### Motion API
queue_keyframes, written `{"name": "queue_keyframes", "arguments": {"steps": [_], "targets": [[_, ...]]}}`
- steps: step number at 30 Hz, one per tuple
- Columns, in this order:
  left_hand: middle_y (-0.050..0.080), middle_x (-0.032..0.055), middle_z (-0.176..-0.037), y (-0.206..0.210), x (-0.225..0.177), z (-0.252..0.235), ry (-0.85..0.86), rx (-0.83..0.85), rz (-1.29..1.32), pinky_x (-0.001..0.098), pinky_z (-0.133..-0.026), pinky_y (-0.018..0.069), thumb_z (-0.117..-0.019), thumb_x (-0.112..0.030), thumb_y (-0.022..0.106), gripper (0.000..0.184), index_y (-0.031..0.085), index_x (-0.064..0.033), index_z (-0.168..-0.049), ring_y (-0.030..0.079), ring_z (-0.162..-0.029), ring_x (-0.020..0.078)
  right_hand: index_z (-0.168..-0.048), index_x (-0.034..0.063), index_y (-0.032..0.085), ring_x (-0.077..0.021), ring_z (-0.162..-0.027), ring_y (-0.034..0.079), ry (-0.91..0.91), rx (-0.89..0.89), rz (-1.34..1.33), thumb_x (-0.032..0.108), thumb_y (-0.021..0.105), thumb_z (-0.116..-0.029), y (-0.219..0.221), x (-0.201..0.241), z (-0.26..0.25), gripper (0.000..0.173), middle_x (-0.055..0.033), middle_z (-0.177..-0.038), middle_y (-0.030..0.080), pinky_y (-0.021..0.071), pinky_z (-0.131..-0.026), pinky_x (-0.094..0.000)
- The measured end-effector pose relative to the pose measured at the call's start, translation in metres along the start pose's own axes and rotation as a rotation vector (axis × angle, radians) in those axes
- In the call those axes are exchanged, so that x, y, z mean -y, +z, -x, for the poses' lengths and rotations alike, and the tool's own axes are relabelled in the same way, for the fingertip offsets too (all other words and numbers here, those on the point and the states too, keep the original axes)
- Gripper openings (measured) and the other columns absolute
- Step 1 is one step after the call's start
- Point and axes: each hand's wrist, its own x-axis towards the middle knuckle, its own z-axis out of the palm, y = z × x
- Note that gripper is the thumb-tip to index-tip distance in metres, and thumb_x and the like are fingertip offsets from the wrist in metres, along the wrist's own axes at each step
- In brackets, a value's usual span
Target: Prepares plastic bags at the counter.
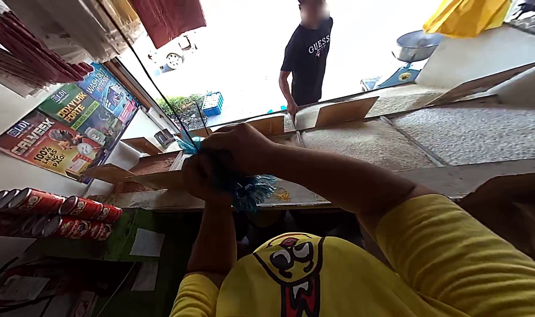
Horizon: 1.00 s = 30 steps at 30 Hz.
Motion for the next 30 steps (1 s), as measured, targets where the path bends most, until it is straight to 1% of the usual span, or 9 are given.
{"name": "queue_keyframes", "arguments": {"steps": [4,6,8,11,14,17,23,28,30], "targets": [[0.059,-0.0030,-0.085,-0.014,-0.009,-0.022,-0.065,0.009,0.003,0.0121,-0.076,0.0495,-0.1040,-0.002,0.047,0.017,0.058,0.0073,-0.095,0.057,-0.080,-0.0079,-0.138,-0.0067,0.055,-0.0042,-0.068,0.064,0.057,-0.013,-0.422,0.010,0.059,-0.0971,-0.037,0.005,-0.005,0.044,-0.0103,-0.118,0.072,0.0533,-0.057,-0.0222],[0.057,-0.0049,-0.072,-0.019,-0.025,-0.038,-0.140,0.052,0.083,0.0098,-0.070,0.0469,-0.0979,0.005,0.046,0.019,0.054,0.0077,-0.081,0.053,-0.068,-0.0097,-0.133,-0.0023,0.055,-0.0048,-0.072,0.068,0.144,-0.162,-0.661,0.018,0.045,-0.1046,-0.045,-0.007,-0.007,0.036,-0.0011,-0.103,0.075,0.0578,-0.062,-0.0239],[0.049,-0.0069,-0.058,-0.019,-0.042,-0.053,-0.215,0.116,0.116,0.0071,-0.059,0.0429,-0.0898,0.012,0.046,0.026,0.048,0.0019,-0.066,0.047,-0.055,-0.0090,-0.124,-0.0026,0.059,-0.0102,-0.087,0.071,0.240,-0.320,-0.642,0.015,0.040,-0.1066,-0.037,-0.018,-0.006,0.031,-0.0033,-0.099,0.074,0.0600,-0.075,-0.0285],[0.045,-0.0025,-0.053,-0.018,-0.046,-0.051,-0.414,0.186,-0.050,0.0087,-0.055,0.0401,-0.0848,0.019,0.045,0.026,0.044,0.0044,-0.063,0.042,-0.050,-0.0056,-0.153,-0.0032,0.041,-0.0220,-0.149,0.040,0.314,-0.028,-0.375,0.035,0.057,-0.1005,0.003,-0.022,0.021,0.067,-0.0152,-0.159,0.044,0.0357,-0.121,-0.0419],[0.063,-0.0103,-0.078,-0.034,0.060,0.012,-0.110,0.222,0.597,0.0106,-0.065,0.0469,-0.0961,0.003,0.053,0.021,0.064,-0.0133,-0.087,0.057,-0.071,-0.0072,-0.158,-0.0037,0.034,-0.0360,-0.156,0.025,0.304,0.081,-0.233,0.072,0.053,-0.0881,0.048,-0.014,0.059,0.105,-0.0202,-0.166,0.030,0.0212,-0.123,-0.0608],[0.073,-0.0085,-0.106,-0.053,0.086,0.033,-0.246,0.390,0.710,0.0171,-0.083,0.0552,-0.1057,-0.010,0.055,0.023,0.068,-0.0202,-0.122,0.066,-0.090,-0.0025,-0.154,-0.0071,0.038,-0.0389,-0.154,0.028,0.277,-0.057,-0.241,0.084,0.037,-0.0875,0.070,-0.019,0.090,0.113,-0.0254,-0.163,0.033,0.0242,-0.123,-0.0604],[0.073,-0.0122,-0.088,-0.097,0.112,0.030,-0.585,0.541,0.633,0.0146,-0.078,0.0543,-0.1034,-0.010,0.048,0.030,0.075,-0.0169,-0.093,0.065,-0.083,-0.0060,-0.150,-0.0053,0.046,-0.0408,-0.152,0.031,0.179,-0.079,-0.317,0.084,0.020,-0.0930,0.102,-0.055,0.164,0.109,-0.0281,-0.158,0.041,0.0254,-0.124,-0.0563],[0.058,0.0102,-0.077,-0.140,0.117,0.008,-0.609,0.569,-0.256,0.0138,-0.076,0.0463,-0.0968,0.013,0.039,0.020,0.051,0.0257,-0.087,0.052,-0.072,-0.0012,-0.136,0.0000,0.063,-0.0341,-0.143,0.047,0.451,-0.012,-0.212,0.080,0.038,-0.0927,0.106,-0.108,0.271,0.095,-0.0199,-0.148,0.056,0.0373,-0.119,-0.0529],[0.061,-0.0026,-0.072,-0.156,0.131,-0.016,-0.633,0.759,-0.134,0.0076,-0.074,0.0446,-0.0979,0.012,0.040,0.024,0.058,0.0100,-0.083,0.054,-0.072,-0.0099,-0.117,0.0019,0.074,-0.0320,-0.131,0.060,0.582,-0.104,-0.090,0.055,0.052,-0.1020,0.108,-0.116,0.316,0.059,-0.0159,-0.129,0.070,0.0432,-0.113,-0.0521]]}}
